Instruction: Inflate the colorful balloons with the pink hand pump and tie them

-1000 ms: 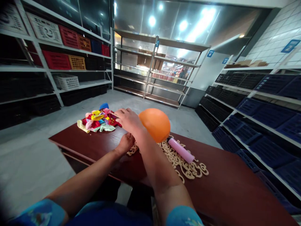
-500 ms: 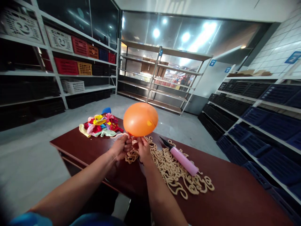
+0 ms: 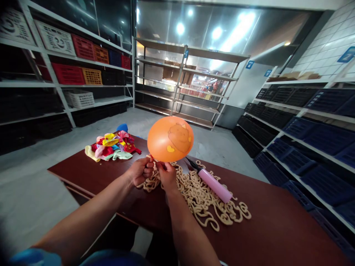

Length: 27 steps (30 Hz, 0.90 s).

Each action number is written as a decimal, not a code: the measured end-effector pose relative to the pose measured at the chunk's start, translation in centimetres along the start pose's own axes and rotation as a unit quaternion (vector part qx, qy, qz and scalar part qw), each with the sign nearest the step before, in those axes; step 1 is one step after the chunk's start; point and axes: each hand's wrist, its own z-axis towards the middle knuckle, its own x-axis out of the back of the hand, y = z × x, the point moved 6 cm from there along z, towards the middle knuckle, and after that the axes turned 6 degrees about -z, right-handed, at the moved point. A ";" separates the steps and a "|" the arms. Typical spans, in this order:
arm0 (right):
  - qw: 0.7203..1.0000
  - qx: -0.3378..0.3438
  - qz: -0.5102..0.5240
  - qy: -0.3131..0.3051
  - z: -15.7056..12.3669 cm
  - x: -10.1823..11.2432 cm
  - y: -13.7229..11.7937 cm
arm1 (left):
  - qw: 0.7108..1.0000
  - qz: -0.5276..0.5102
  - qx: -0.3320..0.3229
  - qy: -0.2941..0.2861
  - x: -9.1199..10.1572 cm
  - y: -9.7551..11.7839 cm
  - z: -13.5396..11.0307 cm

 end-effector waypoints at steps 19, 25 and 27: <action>0.970 0.219 -0.058 -0.092 -1.0 0.9 -5.1 | 0.778 0.559 -0.244 0.152 2.3 0.6 0.6; 0.988 0.132 0.024 -0.082 -0.8 0.6 -3.7 | 0.761 0.572 -0.265 0.155 2.3 0.3 0.6; 0.991 0.062 0.072 -0.090 -0.7 0.4 -2.8 | 0.756 0.576 -0.271 0.152 2.3 0.3 0.5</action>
